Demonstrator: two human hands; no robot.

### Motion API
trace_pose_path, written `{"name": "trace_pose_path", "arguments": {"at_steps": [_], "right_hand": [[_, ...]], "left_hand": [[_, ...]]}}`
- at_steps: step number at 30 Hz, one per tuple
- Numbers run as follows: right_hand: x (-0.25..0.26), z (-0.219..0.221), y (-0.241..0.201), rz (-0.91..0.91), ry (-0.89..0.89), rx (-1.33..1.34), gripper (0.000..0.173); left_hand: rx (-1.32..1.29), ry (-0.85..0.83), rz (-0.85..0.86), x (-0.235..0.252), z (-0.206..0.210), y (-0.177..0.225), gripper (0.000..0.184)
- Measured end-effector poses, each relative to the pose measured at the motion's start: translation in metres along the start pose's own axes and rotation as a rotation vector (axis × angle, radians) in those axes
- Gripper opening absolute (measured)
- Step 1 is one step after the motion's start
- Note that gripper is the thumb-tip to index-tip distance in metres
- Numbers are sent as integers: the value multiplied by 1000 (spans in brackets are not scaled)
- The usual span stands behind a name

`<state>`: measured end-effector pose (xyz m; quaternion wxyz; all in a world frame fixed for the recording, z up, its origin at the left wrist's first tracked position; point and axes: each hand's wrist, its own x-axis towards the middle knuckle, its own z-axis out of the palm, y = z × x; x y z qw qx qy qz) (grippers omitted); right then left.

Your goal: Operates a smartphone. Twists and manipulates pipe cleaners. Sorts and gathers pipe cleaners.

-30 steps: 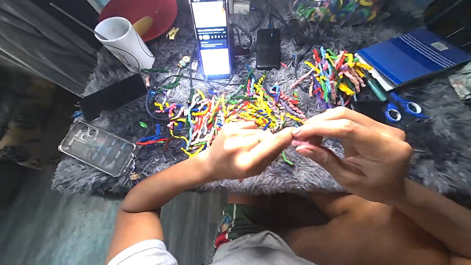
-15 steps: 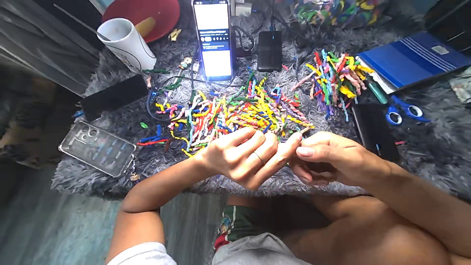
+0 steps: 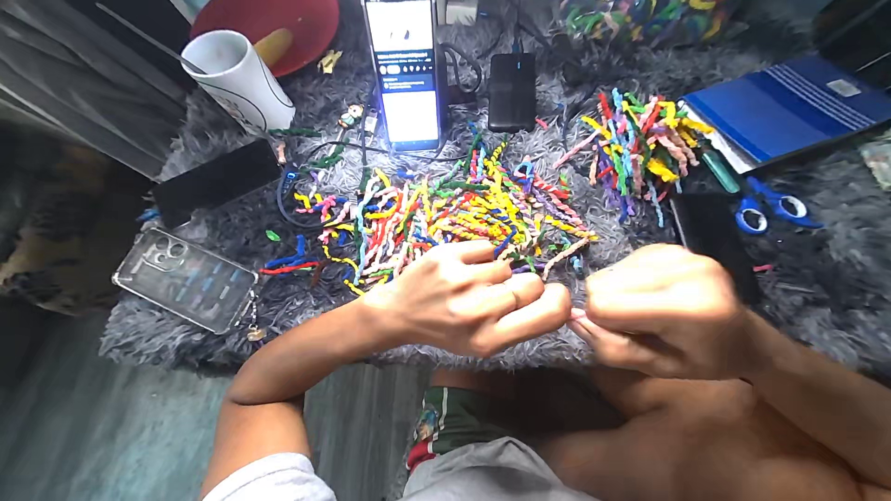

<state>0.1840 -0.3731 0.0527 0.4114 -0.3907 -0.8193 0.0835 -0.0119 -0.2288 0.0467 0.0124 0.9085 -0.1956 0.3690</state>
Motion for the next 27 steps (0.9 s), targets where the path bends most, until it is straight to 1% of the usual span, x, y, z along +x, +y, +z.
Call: {"name": "trace_pose_path", "arguments": {"at_steps": [1,2,4,6,7,9,11,14,16,19,21,23,24,26,27], "right_hand": [[-2,-3,-5,-74,14,-237,31],[-3,-5,-11,-124,10,-412,30],[-4,-5,-27,-179,-39,-634,25],[-2,-3,-40,-214,-93,-772,22],[-1,-1,-44,-223,-110,-803,22],[1,0,-42,-201,-94,-748,23],[2,0,-33,-117,-65,-581,30],[2,-5,-20,110,-76,-220,41],[0,-8,-14,264,-111,96,46],[1,-6,-9,393,-146,514,38],[2,-4,-8,420,-145,657,36],[3,-4,-6,379,-87,667,35],[3,-4,-6,339,-53,605,35],[3,-4,-7,219,-18,370,36],[2,-4,-9,137,-19,197,37]], "left_hand": [[-160,-37,-55,1,-1,0,14],[-364,-82,-109,3,-3,-2,17],[-778,-204,-178,5,-9,-10,21],[-1128,-308,-223,4,-9,-19,24],[-1238,-343,-238,3,-9,-21,26],[-1313,-352,-259,1,-9,-24,26],[-1211,-303,-253,1,-10,-24,23],[-845,-146,-244,1,-11,-23,17],[-657,-66,-222,0,-9,-22,18],[-471,-9,-164,0,-6,-17,20],[-376,8,-122,1,-6,-13,19],[-315,-1,-93,0,-8,-12,16],[-298,-11,-86,0,-10,-11,16],[-293,-44,-83,1,-11,-8,17],[-338,-79,-92,1,-12,-7,18]]}}
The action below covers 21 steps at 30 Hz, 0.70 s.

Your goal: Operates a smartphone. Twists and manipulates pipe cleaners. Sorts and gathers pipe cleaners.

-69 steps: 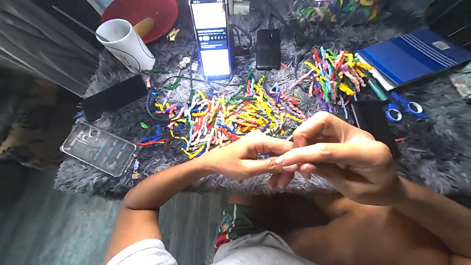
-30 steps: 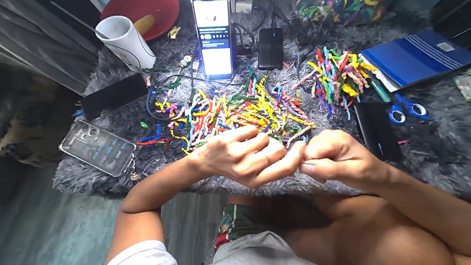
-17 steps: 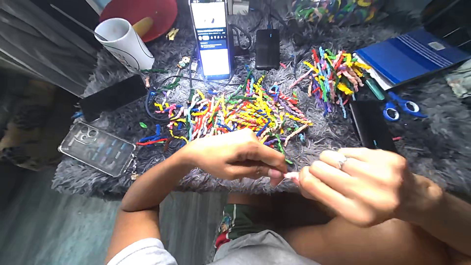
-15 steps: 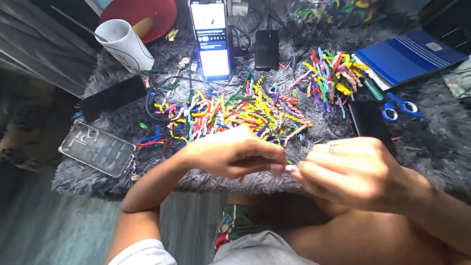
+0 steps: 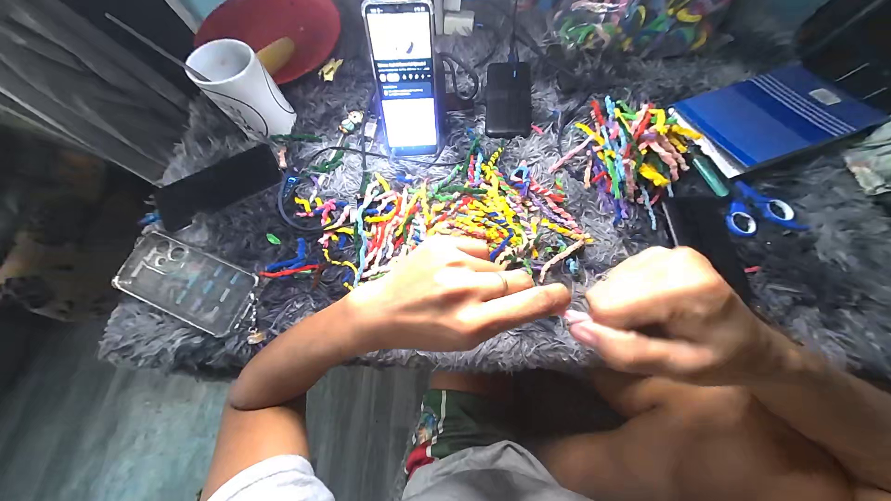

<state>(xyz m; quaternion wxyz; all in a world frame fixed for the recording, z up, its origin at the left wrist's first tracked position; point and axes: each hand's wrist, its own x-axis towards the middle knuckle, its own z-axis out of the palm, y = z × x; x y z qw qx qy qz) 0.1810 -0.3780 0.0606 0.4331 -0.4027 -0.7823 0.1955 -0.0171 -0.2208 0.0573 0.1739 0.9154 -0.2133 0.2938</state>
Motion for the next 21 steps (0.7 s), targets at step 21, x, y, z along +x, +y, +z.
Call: {"name": "trace_pose_path", "arguments": {"at_steps": [21], "right_hand": [[-6,-29,9,391,240,-1067,43]], "left_hand": [[272,212,-1054,-13,-43,-99,81]]}}
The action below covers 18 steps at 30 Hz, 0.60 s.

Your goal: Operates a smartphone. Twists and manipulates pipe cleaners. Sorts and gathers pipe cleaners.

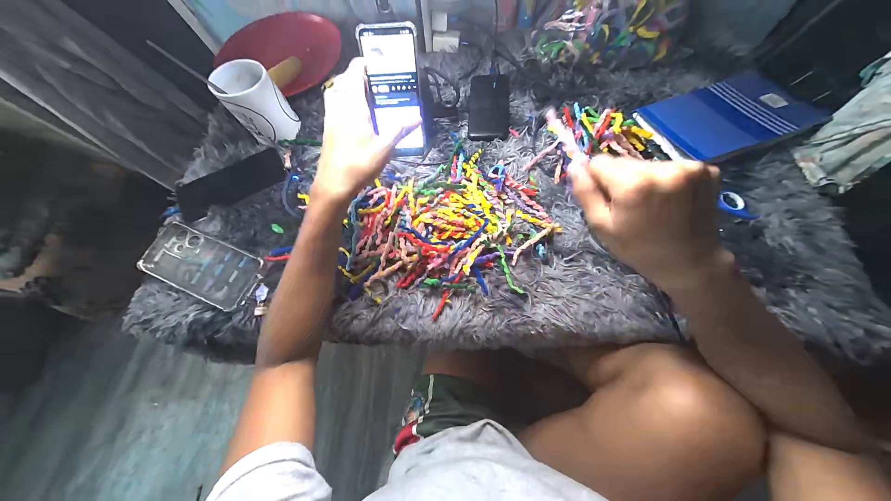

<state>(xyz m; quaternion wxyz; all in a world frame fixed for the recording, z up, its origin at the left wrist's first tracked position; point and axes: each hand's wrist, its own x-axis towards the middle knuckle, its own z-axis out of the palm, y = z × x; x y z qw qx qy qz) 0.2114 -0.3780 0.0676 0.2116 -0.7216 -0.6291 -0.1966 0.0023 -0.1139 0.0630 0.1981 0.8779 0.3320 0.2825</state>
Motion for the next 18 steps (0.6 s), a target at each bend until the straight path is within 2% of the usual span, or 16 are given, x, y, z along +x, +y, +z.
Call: {"name": "trace_pose_path", "arguments": {"at_steps": [1,3,6,11,18], "right_hand": [[4,3,7,102,-19,-21,47],[8,7,15,254,-74,-45,55],[5,6,19,282,-79,-56,59],[1,2,21,246,-80,-32,54],[-2,3,26,240,-113,15,48]], "left_hand": [[33,76,-118,10,14,-7,97],[75,149,-341,29,38,-15,117],[81,205,-553,52,67,-17,129],[54,313,-656,65,91,4,128],[53,395,-757,74,100,-1,108]]}}
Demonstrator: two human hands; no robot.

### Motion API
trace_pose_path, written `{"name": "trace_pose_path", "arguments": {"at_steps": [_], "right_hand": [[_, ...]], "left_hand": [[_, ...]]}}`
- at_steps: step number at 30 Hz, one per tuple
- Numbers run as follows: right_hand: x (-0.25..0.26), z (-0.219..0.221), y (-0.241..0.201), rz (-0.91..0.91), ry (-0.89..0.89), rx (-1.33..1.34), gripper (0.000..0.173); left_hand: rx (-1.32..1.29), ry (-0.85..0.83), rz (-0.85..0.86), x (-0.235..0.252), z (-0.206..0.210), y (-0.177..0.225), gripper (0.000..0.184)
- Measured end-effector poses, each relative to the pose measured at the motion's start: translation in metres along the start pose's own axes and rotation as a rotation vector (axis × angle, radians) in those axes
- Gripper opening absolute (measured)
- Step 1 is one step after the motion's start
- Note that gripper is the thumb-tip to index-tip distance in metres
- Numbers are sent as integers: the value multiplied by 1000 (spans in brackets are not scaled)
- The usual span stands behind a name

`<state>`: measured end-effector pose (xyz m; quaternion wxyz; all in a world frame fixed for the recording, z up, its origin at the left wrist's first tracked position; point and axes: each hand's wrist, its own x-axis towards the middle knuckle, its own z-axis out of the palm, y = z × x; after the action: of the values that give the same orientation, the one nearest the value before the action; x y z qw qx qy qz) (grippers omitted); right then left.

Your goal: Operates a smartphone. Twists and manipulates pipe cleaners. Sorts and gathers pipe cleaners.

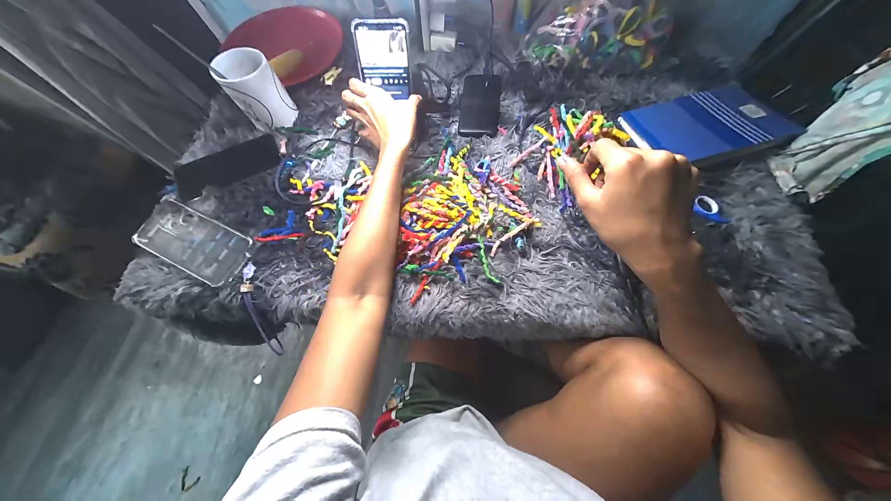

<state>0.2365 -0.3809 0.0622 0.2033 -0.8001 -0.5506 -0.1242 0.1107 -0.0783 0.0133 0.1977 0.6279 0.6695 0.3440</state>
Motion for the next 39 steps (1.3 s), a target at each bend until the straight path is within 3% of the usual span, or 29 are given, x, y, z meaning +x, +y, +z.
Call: {"name": "trace_pose_path", "arguments": {"at_steps": [39], "right_hand": [[-2,3,-5,-25,-35,18,44]], "left_hand": [[-183,72,28,3,11,-5,110]]}}
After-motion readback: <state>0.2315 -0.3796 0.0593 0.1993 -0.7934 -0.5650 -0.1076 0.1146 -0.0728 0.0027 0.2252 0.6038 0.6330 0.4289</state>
